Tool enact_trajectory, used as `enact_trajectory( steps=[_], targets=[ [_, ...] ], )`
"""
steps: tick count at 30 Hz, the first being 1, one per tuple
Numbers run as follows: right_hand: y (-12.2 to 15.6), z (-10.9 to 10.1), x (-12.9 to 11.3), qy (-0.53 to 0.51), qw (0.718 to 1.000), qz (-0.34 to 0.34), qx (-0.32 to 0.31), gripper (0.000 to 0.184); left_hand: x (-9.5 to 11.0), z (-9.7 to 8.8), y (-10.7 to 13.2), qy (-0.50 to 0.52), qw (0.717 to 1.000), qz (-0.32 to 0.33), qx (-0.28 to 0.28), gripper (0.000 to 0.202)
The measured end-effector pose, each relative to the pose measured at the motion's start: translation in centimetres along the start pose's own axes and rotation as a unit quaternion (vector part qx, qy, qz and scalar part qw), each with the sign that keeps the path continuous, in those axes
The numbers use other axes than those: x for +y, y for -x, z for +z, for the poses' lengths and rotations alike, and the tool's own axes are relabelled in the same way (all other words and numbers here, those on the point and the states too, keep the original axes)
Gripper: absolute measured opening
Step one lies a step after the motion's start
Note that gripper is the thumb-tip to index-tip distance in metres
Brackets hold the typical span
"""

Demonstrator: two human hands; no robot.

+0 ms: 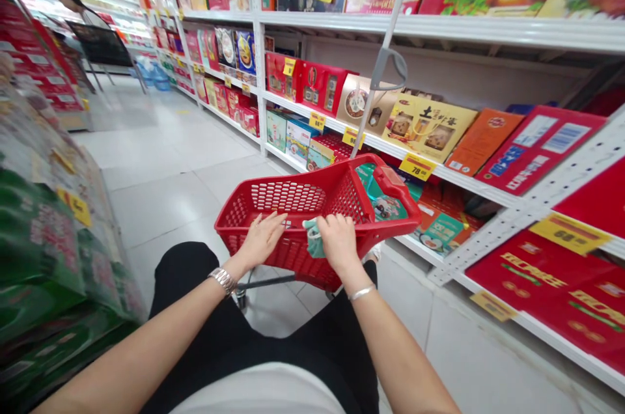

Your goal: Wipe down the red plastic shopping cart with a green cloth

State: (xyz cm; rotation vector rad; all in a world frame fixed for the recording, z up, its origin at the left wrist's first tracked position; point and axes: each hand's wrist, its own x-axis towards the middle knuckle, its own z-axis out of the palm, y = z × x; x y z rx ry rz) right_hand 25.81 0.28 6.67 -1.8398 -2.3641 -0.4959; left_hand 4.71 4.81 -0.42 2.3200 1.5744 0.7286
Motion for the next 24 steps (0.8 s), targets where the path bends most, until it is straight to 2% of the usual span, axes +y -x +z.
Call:
enact_trajectory(
  steps=[2, 3, 4, 7, 8, 10, 12, 14, 17, 20, 24],
  targets=[
    [0.8, -1.7, 3.5, 0.03, 0.997, 0.056, 0.042, 0.027, -0.8, -0.5, -0.1, -0.019, 1.0, 0.01, -0.004, 0.049],
    [1.2, -2.6, 5.5, 0.047, 0.991, 0.092, 0.086, 0.027, -1.1, -0.7, -0.2, -0.026, 1.0, 0.009, -0.004, 0.048],
    [1.6, -3.5, 7.5, 0.065, 0.979, 0.129, 0.141, 0.027, -1.3, -0.9, -0.3, -0.032, 0.999, 0.005, -0.003, 0.047],
    [2.8, -5.2, 12.4, 0.109, 0.921, 0.224, 0.301, 0.03, -1.5, -1.0, -0.7, -0.044, 0.999, -0.009, 0.008, 0.046],
    [3.2, -5.4, 13.4, 0.112, 0.909, 0.236, 0.324, 0.031, -1.5, -1.0, -0.9, -0.047, 0.999, -0.011, 0.015, 0.046],
    [4.0, -5.1, 14.5, 0.089, 0.919, 0.227, 0.311, 0.033, -1.6, -1.0, -1.0, -0.052, 0.998, -0.009, 0.027, 0.045],
    [4.7, -4.4, 14.5, 0.043, 0.941, 0.205, 0.266, 0.033, -1.8, -0.9, -1.0, -0.053, 0.998, -0.006, 0.034, 0.044],
    [5.6, -3.8, 13.7, 0.009, 0.947, 0.2, 0.25, 0.03, -2.0, -1.0, -0.9, -0.054, 0.998, -0.006, 0.036, 0.043],
    [6.9, -3.9, 11.7, -0.014, 0.94, 0.197, 0.278, 0.025, -2.4, -1.3, -0.8, -0.062, 0.997, -0.013, 0.034, 0.044],
    [8.1, -4.5, 9.7, -0.057, 0.921, 0.2, 0.328, 0.03, -2.8, -1.9, -0.7, -0.07, 0.997, -0.017, 0.028, 0.045],
    [8.7, -4.3, 9.1, -0.073, 0.898, 0.201, 0.384, 0.031, -2.9, -2.4, -0.6, -0.074, 0.997, -0.018, 0.023, 0.046]
  ],
)
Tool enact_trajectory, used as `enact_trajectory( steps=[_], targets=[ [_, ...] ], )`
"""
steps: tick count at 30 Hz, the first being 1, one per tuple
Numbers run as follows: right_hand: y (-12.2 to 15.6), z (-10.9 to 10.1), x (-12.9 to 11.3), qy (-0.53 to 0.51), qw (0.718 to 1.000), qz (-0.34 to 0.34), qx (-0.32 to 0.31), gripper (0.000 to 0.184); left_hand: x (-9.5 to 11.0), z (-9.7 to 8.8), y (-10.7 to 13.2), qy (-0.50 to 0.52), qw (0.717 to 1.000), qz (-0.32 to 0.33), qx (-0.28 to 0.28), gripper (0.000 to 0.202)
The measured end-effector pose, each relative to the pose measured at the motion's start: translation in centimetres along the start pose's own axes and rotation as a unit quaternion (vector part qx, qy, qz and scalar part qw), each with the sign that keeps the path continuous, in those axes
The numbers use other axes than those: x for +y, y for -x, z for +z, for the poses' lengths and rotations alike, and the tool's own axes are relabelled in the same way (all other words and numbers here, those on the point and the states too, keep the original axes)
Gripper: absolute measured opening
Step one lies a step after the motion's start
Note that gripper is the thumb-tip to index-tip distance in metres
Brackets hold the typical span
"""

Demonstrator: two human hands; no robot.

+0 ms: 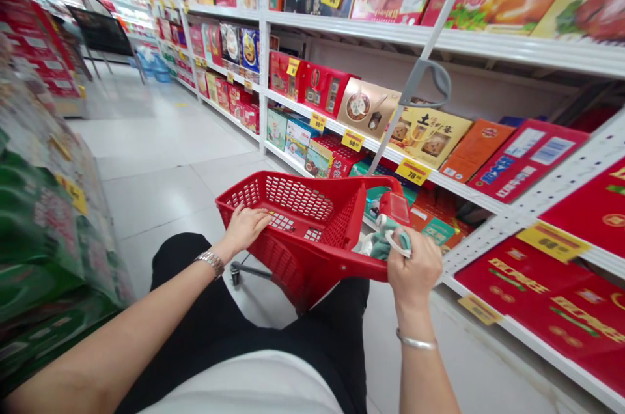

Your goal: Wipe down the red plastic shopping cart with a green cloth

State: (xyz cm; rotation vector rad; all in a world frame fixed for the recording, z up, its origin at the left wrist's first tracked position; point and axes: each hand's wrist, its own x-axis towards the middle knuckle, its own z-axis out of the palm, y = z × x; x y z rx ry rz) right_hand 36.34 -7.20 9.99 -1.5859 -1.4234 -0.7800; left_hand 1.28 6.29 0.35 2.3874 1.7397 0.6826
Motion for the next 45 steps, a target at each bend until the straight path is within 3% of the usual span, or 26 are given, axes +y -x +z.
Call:
enact_trajectory(
  steps=[5, 7, 11, 15, 18, 22, 25, 29, 32, 37, 42, 45],
  targets=[
    [-0.5, 2.2, 1.7, 0.119, 0.989, -0.004, 0.086, 0.031, 1.6, 0.1, 0.6, -0.023, 0.999, -0.012, 0.023, 0.056],
    [-0.5, 3.3, 1.4, 0.154, 0.985, -0.018, 0.076, 0.03, 2.5, 0.3, 0.9, -0.037, 0.998, -0.025, 0.035, 0.059],
    [1.2, 5.6, -2.4, 0.139, 0.988, -0.041, -0.048, 0.03, 4.1, 0.9, 1.7, -0.042, 0.998, -0.027, 0.047, 0.055],
    [4.6, 8.2, -8.0, 0.031, 0.98, -0.059, -0.189, 0.031, 5.5, 1.8, 2.7, -0.019, 0.999, -0.002, 0.041, 0.045],
    [6.8, 9.9, -11.4, -0.066, 0.957, -0.106, -0.263, 0.032, 6.4, 2.3, 3.5, -0.006, 0.999, 0.027, 0.019, 0.043],
    [7.0, 10.9, -12.1, -0.122, 0.922, -0.162, -0.33, 0.031, 6.0, 1.5, 4.5, 0.014, 0.998, 0.066, -0.02, 0.049],
    [4.7, 10.6, -8.9, -0.103, 0.933, -0.162, -0.304, 0.035, 4.1, -0.1, 5.1, -0.003, 0.999, 0.043, -0.021, 0.043],
    [0.9, 10.2, -3.0, 0.025, 0.979, -0.071, -0.191, 0.037, 0.9, -1.6, 6.0, -0.062, 0.998, -0.026, 0.016, 0.05],
    [0.2, 10.0, -1.4, 0.086, 0.983, -0.033, -0.162, 0.041, 0.2, -1.7, 6.6, -0.071, 0.996, -0.055, 0.004, 0.057],
    [3.1, 10.6, -4.9, 0.054, 0.974, -0.07, -0.207, 0.027, 1.8, -1.0, 7.1, -0.077, 0.994, -0.07, -0.03, 0.061],
    [6.7, 11.7, -9.3, -0.06, 0.97, -0.041, -0.231, 0.018, 3.7, -0.4, 7.6, -0.056, 0.995, -0.075, -0.047, 0.062],
    [8.6, 11.8, -11.3, -0.124, 0.959, -0.065, -0.245, 0.018, 5.0, 0.1, 8.2, -0.044, 0.994, -0.075, -0.07, 0.066]
  ],
)
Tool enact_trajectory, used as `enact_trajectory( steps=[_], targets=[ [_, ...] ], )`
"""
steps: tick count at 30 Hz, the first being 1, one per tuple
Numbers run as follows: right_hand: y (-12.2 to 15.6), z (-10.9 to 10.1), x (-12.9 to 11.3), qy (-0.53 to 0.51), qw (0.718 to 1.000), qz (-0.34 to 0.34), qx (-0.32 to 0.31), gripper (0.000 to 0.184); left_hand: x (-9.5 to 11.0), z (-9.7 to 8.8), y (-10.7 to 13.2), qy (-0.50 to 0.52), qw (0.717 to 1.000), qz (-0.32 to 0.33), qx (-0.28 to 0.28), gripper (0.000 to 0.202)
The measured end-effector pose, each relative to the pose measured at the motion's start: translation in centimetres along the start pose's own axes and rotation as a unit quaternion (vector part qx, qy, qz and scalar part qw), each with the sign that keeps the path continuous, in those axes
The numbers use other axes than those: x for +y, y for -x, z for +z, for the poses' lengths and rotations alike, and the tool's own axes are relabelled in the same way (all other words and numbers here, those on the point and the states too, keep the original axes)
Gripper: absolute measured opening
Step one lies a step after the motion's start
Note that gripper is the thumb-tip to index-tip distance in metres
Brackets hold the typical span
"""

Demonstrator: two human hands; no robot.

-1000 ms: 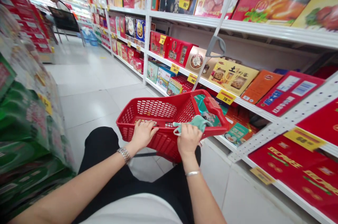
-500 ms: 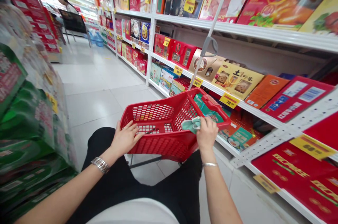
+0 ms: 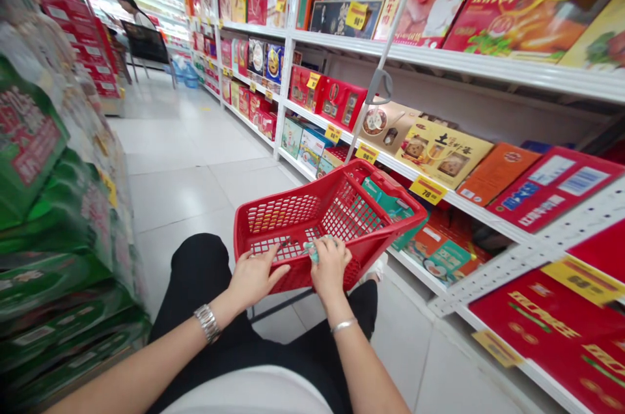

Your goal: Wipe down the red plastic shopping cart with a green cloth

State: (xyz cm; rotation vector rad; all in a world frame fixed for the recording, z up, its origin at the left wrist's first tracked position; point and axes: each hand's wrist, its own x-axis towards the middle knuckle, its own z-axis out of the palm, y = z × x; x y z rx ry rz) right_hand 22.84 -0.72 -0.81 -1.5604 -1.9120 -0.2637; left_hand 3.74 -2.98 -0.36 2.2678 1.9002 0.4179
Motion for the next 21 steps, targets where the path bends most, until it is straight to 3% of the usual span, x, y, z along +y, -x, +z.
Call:
enact_trajectory(
  steps=[4, 7, 11, 14, 17, 21],
  targets=[
    [1.5, 0.4, -1.0, -0.036, 0.997, -0.06, -0.034, 0.021, 1.2, 0.6, 0.7, 0.039, 0.999, 0.019, -0.009, 0.075],
    [0.9, -0.4, 1.4, -0.014, 0.996, -0.079, -0.047, 0.025, 0.6, 0.0, -0.2, 0.075, 0.994, 0.074, 0.012, 0.058],
    [-2.0, -2.1, 7.2, 0.074, 0.997, 0.021, 0.005, 0.034, -2.7, -1.9, -4.1, 0.032, 0.989, 0.09, 0.117, 0.045],
    [-3.7, -2.8, 9.9, 0.099, 0.991, 0.087, 0.007, 0.048, -5.3, -2.0, -6.9, -0.003, 0.993, 0.08, 0.092, 0.041],
    [-3.3, -2.4, 9.0, 0.077, 0.992, 0.094, -0.036, 0.056, -6.4, -0.6, -8.0, 0.01, 0.997, 0.058, 0.048, 0.035],
    [0.6, -0.7, 4.2, -0.012, 0.998, 0.056, -0.029, 0.055, -5.9, 1.3, -8.1, 0.033, 0.997, 0.035, 0.062, 0.042]
  ],
)
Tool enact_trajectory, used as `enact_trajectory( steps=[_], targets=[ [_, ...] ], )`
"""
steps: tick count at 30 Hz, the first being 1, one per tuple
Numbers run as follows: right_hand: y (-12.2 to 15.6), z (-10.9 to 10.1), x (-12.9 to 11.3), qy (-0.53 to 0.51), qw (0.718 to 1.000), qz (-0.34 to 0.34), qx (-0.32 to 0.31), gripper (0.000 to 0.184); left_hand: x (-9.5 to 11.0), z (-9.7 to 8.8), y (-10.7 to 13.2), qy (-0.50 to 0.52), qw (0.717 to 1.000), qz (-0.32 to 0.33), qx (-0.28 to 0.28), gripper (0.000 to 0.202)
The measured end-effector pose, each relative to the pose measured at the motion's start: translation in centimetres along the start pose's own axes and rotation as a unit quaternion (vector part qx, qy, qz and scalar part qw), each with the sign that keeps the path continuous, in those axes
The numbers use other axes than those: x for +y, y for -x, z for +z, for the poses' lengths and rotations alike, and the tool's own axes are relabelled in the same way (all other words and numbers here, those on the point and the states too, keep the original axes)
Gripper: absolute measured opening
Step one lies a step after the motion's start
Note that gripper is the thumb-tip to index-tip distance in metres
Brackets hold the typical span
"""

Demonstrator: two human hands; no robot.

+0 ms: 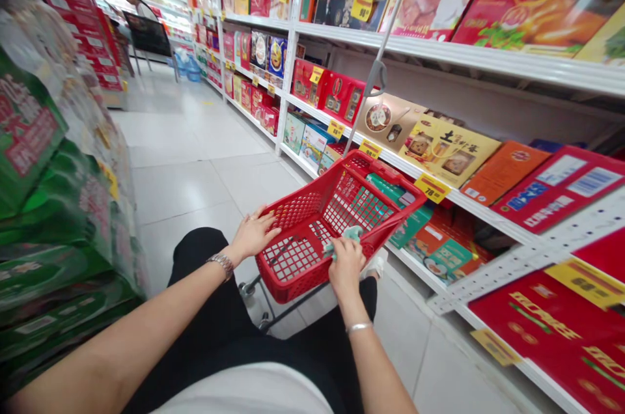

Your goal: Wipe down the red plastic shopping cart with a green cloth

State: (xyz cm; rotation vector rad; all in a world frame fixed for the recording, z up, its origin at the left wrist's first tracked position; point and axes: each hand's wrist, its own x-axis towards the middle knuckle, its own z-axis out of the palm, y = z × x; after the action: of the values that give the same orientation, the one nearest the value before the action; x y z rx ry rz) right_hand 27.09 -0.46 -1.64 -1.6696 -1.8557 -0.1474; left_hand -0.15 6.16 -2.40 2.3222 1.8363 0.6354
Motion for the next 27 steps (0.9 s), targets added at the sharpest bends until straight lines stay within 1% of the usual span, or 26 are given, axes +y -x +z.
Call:
enact_trajectory(
  steps=[2, 4, 6, 8, 12, 16, 19, 23, 25, 27],
  targets=[
    [2.6, 1.1, -2.4, -0.057, 0.997, -0.041, 0.009, 0.054, 0.2, 0.3, -0.1, 0.004, 1.0, -0.004, 0.008, 0.043],
    [4.6, 2.0, -4.3, -0.101, 0.991, -0.082, 0.003, 0.056, 0.1, 0.3, -0.3, 0.009, 1.0, -0.01, 0.012, 0.044],
    [5.5, 2.5, -5.4, -0.13, 0.986, -0.106, -0.01, 0.058, -0.1, 0.2, -0.5, 0.009, 1.0, -0.013, 0.009, 0.046],
    [5.2, 2.8, -5.6, -0.148, 0.982, -0.112, -0.023, 0.056, -0.4, 0.0, -0.7, 0.005, 1.0, -0.012, 0.001, 0.048],
    [3.4, 2.7, -4.7, -0.145, 0.982, -0.114, -0.046, 0.05, -0.5, -0.2, -1.0, -0.008, 1.0, -0.006, -0.008, 0.049],
    [1.7, 2.0, -2.9, -0.118, 0.987, -0.089, -0.064, 0.048, 0.6, 0.0, -0.8, -0.02, 1.0, 0.006, -0.012, 0.047],
    [0.3, 1.0, -1.1, -0.074, 0.993, -0.046, -0.079, 0.043, 2.0, 0.3, 0.2, -0.027, 0.999, 0.026, -0.006, 0.045],
    [-1.2, -0.5, 0.7, 0.025, 0.995, 0.042, -0.087, 0.042, 4.3, 0.8, 2.3, -0.015, 0.995, 0.095, 0.026, 0.045],
    [-1.1, -1.1, 1.1, 0.077, 0.99, 0.08, -0.083, 0.042, 5.7, 1.1, 3.5, -0.001, 0.992, 0.126, 0.024, 0.051],
    [-0.3, -1.2, 1.2, 0.114, 0.985, 0.101, -0.079, 0.041, 7.1, 1.3, 4.5, 0.015, 0.989, 0.149, 0.007, 0.059]
  ],
)
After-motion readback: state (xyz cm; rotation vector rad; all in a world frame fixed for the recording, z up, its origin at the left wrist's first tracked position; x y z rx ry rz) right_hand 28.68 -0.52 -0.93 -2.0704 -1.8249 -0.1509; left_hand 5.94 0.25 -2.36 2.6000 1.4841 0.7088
